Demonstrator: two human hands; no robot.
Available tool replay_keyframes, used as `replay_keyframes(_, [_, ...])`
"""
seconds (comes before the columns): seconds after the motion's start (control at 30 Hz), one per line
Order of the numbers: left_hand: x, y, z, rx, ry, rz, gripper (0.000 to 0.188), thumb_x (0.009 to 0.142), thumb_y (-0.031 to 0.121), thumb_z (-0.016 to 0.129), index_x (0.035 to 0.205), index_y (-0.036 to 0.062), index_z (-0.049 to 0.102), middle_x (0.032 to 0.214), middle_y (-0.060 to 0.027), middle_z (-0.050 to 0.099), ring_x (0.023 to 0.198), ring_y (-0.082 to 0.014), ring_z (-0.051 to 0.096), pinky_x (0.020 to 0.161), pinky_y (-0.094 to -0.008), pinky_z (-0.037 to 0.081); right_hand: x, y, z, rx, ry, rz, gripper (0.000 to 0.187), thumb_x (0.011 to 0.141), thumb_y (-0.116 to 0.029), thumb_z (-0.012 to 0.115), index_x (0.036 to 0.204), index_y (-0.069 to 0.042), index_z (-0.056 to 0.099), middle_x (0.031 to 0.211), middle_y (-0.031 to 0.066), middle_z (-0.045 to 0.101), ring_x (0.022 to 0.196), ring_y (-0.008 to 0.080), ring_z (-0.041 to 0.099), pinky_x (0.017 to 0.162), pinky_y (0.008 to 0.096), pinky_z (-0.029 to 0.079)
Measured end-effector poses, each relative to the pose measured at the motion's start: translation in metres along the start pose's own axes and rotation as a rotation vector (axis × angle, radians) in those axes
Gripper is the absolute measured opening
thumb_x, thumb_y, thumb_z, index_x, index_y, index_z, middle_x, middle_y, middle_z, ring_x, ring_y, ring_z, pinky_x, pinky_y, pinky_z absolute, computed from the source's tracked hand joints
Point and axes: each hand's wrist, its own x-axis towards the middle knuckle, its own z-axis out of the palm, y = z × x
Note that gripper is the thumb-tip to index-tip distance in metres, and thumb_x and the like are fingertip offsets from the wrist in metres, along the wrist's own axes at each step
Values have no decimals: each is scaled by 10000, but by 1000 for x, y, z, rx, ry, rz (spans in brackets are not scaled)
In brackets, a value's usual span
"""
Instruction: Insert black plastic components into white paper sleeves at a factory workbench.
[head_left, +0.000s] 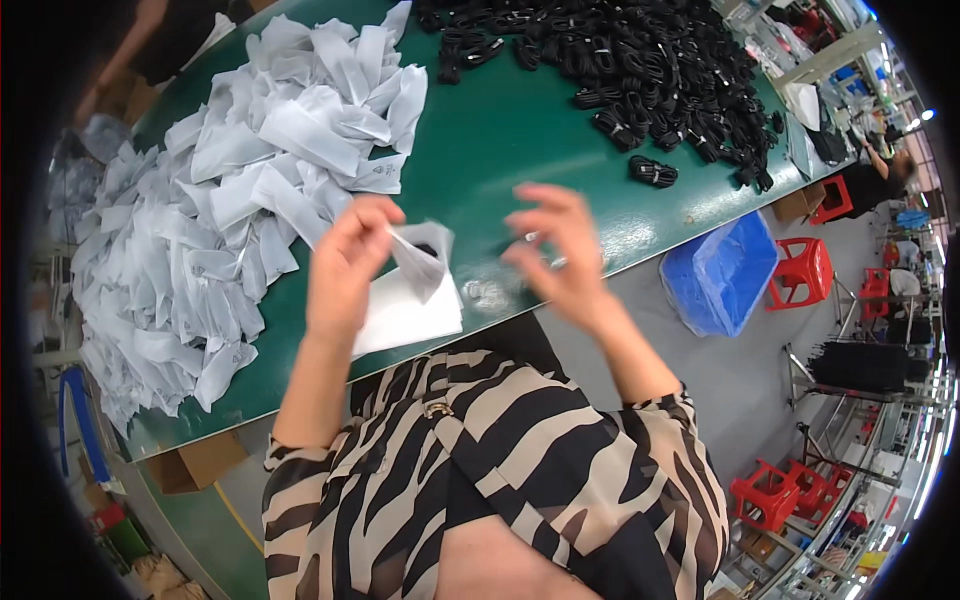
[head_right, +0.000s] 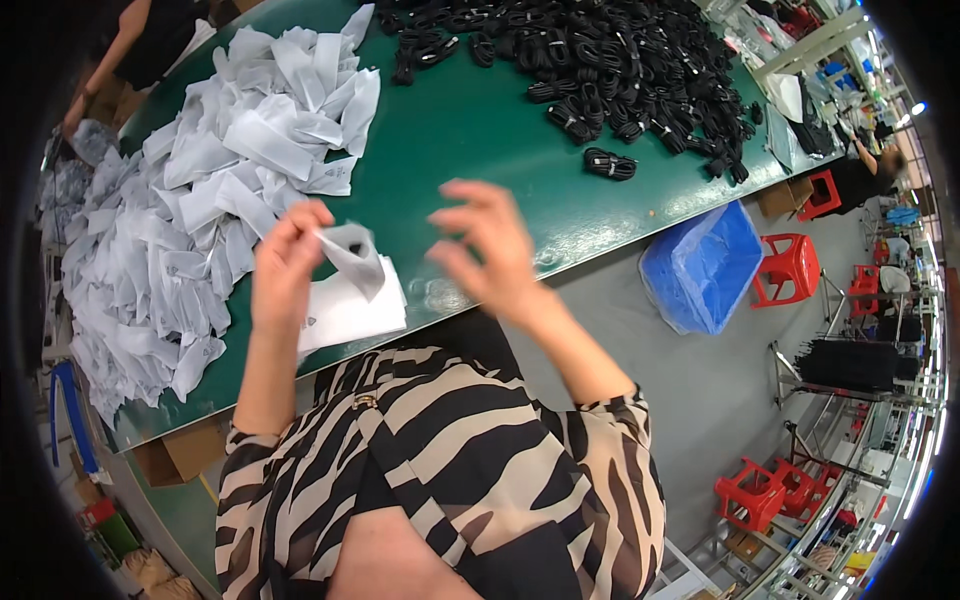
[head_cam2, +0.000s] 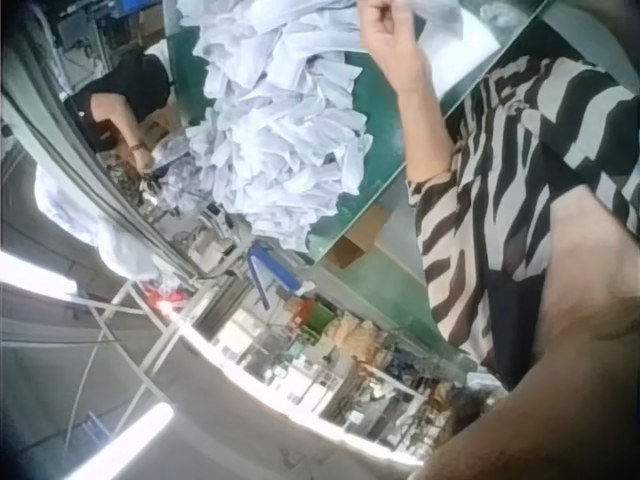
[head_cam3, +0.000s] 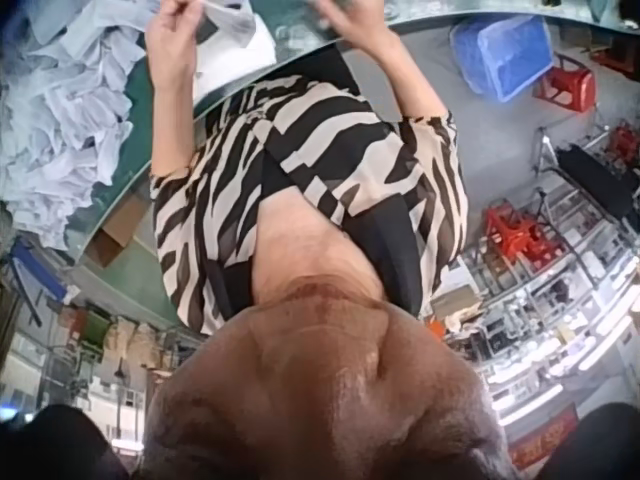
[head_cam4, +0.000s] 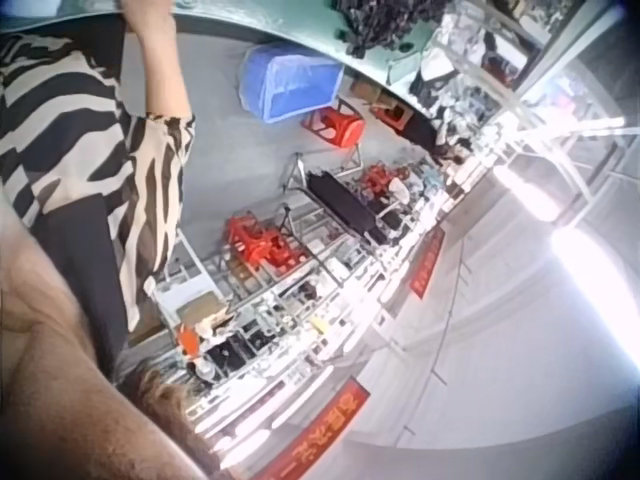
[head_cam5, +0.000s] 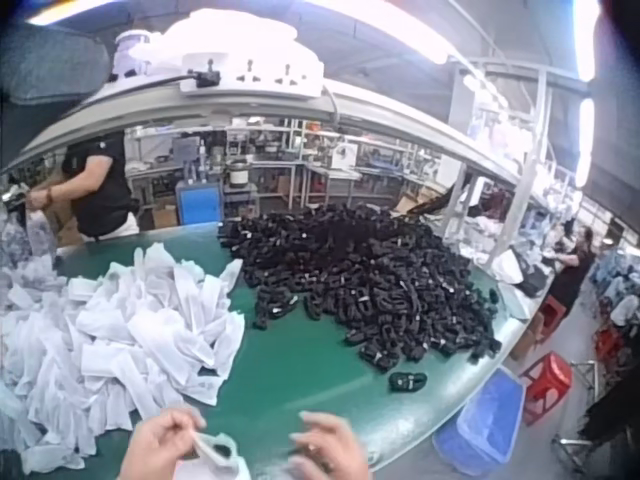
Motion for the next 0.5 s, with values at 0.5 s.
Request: replay_keyframes(0.5, [-51,-32,13,828,-184,336,174,806,-5,740,955,0,650,933,-107,617,777,-226,617,666,-311,502,-30,96,-76,-694,2,268,257,972,-118,599,1207,-25,637,1021,157,627,859,338,636,753,389,512])
